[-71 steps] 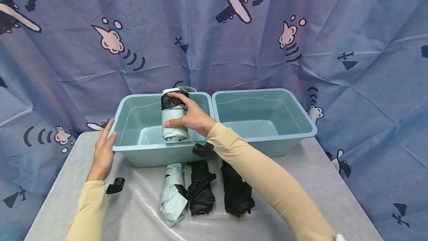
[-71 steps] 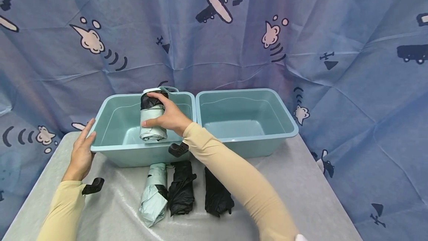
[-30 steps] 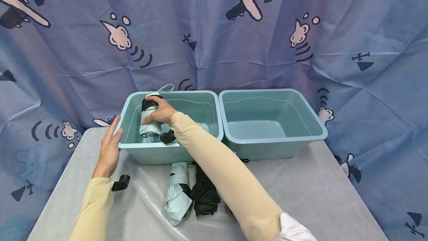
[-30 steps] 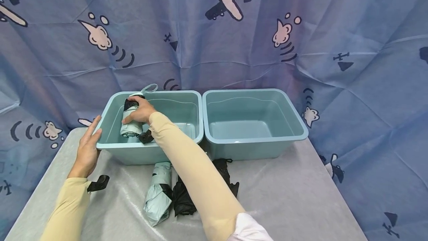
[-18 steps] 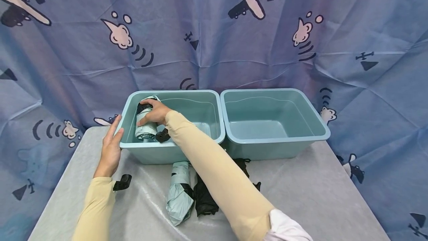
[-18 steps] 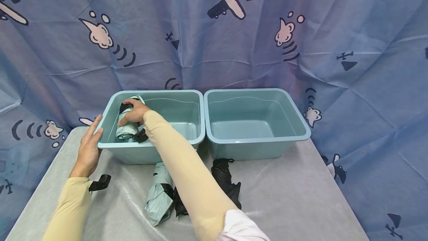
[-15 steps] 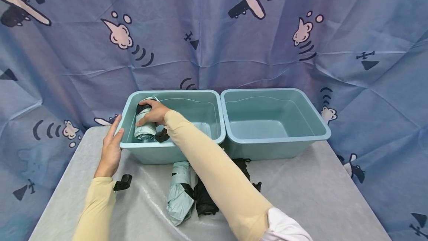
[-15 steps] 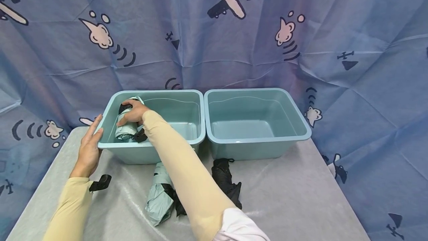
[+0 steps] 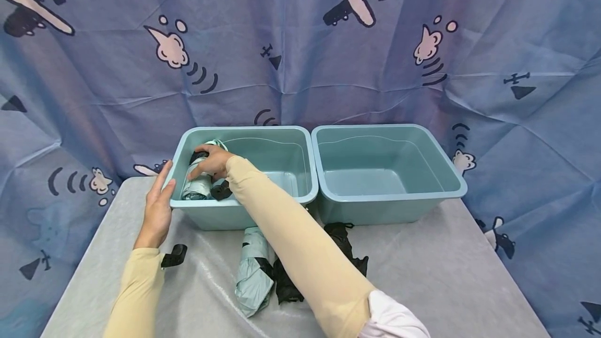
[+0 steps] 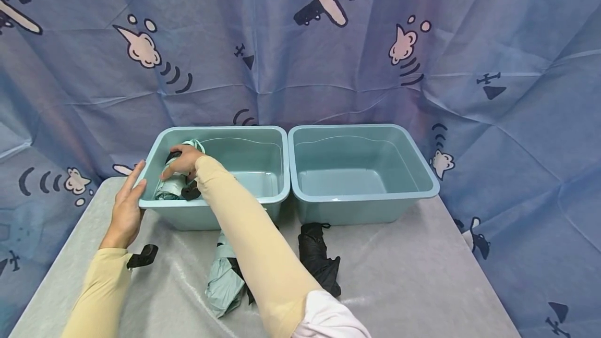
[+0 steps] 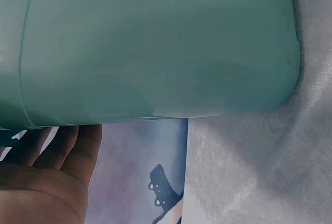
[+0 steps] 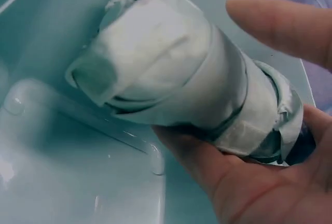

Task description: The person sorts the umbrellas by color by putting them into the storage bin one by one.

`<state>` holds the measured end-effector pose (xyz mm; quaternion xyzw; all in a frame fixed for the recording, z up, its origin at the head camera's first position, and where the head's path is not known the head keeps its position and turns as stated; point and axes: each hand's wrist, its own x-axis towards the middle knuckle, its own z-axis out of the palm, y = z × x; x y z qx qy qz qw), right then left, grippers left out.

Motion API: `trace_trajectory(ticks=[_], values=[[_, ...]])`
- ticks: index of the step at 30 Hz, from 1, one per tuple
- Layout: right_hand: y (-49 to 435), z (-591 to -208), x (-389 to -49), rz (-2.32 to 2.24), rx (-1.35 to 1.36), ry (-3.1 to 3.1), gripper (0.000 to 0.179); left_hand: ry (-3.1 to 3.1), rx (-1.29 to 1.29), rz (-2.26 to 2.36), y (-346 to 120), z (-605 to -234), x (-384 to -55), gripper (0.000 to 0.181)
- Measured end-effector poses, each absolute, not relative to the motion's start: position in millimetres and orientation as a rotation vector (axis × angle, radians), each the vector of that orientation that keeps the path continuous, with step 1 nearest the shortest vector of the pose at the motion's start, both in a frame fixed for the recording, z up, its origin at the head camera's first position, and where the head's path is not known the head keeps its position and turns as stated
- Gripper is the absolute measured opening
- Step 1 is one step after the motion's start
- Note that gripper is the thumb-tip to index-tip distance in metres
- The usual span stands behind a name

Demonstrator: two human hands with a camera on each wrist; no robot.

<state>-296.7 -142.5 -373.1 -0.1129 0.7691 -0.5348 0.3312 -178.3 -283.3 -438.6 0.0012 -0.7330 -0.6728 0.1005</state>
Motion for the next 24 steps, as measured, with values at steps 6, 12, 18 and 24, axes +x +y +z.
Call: trace_trajectory(ticks=[6, 12, 18, 24], values=[[-143.0, -372.7, -297.3, -1.388, -0.283, 1.944, 0.08, -2.166, -0.006, -1.988, -284.5, -439.5, -177.9, 0.057], [-142.4, -372.5, -302.0, -1.303, -0.303, 1.935, 0.08, -2.161, -0.017, -1.989, -285.0, -438.7, -178.9, 0.057], [-145.7, -379.0, -307.8, -1.31, -0.28, 1.856, 0.081, -2.137, -0.019, -2.011, -285.0, -438.1, -180.0, 0.057], [-147.9, -391.9, -313.5, -1.369, -0.251, 1.819, 0.081, -2.129, 0.007, -2.038, -283.7, -439.0, -180.0, 0.056]])
